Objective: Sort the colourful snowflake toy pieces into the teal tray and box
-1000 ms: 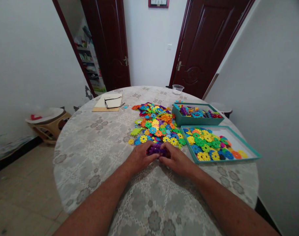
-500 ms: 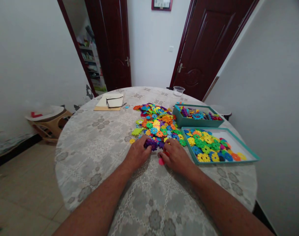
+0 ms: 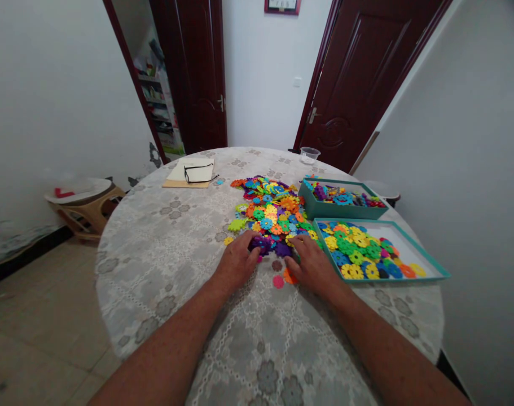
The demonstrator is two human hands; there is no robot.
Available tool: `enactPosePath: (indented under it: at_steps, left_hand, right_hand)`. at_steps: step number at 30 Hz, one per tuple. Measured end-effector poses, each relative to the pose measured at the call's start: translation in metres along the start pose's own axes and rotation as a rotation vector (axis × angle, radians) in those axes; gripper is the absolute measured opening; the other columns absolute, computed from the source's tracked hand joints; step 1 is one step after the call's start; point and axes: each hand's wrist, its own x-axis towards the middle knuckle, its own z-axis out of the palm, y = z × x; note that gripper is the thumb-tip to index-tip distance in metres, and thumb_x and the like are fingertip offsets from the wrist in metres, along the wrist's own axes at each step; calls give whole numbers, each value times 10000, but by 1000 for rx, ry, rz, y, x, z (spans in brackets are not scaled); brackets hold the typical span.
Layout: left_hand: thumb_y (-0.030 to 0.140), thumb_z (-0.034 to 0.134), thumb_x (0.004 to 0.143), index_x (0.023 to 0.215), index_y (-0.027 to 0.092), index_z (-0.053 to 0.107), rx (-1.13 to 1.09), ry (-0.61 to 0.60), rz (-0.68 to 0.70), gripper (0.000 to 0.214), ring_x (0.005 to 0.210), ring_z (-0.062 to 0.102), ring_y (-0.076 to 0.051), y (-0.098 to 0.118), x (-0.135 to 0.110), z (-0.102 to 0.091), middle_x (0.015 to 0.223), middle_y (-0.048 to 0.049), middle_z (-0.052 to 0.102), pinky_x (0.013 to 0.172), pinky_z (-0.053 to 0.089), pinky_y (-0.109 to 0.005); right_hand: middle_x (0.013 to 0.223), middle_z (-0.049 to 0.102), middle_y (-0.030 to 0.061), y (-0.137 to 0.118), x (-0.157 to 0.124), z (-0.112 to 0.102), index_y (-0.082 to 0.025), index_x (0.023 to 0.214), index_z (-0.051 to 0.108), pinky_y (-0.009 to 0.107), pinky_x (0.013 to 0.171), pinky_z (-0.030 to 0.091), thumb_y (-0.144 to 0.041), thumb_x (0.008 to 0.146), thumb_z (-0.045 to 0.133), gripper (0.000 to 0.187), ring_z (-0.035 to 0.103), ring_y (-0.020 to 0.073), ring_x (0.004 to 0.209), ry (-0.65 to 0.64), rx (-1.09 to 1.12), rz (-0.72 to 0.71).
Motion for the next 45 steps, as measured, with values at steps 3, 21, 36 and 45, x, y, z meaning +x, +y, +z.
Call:
enactPosePath:
  at_steps: [3, 21, 36, 45]
  left_hand:
    - [165, 631, 907, 1171, 242, 657, -17, -14, -10, 277, 1059, 664, -228, -2, 0, 2, 1153, -60, 737, 995, 508, -394]
    - [189, 647, 912, 1126, 231, 692, 17, -63, -8, 222, 965, 684, -222, -2, -1, 5, 1046, -47, 755, 972, 525, -380]
    - [204, 657, 906, 1144, 220, 707, 20, -80, 13, 243, 979, 688, -230, -1, -1, 5, 1053, -58, 759, 947, 531, -378]
    - [200, 677, 906, 1124, 217, 697, -28, -195, 155, 220, 1027, 649, -218, -4, -3, 8, 1098, -59, 717, 960, 515, -363]
  right_hand:
    - [1238, 614, 155, 0, 0, -2, -189, 1238, 657, 477, 1022, 495, -266, 954, 611, 298, 567, 313, 1182, -35, -6, 5]
    - [1251, 652, 151, -6, 14, -9, -185, 1228, 686, 464, 1043, 430, -340, 970, 642, 304, 538, 322, 1195, -28, -168, -73]
    - [994, 715, 135, 4, 21, -5, -182, 1036, 690, 392, 894, 423, -313, 1081, 441, 285, 619, 274, 977, -58, -196, -5]
    - [1076, 751, 72, -9, 12, -8, -230, 1123, 706, 369, 919, 508, -280, 1047, 484, 240, 684, 226, 996, -20, 325, 11]
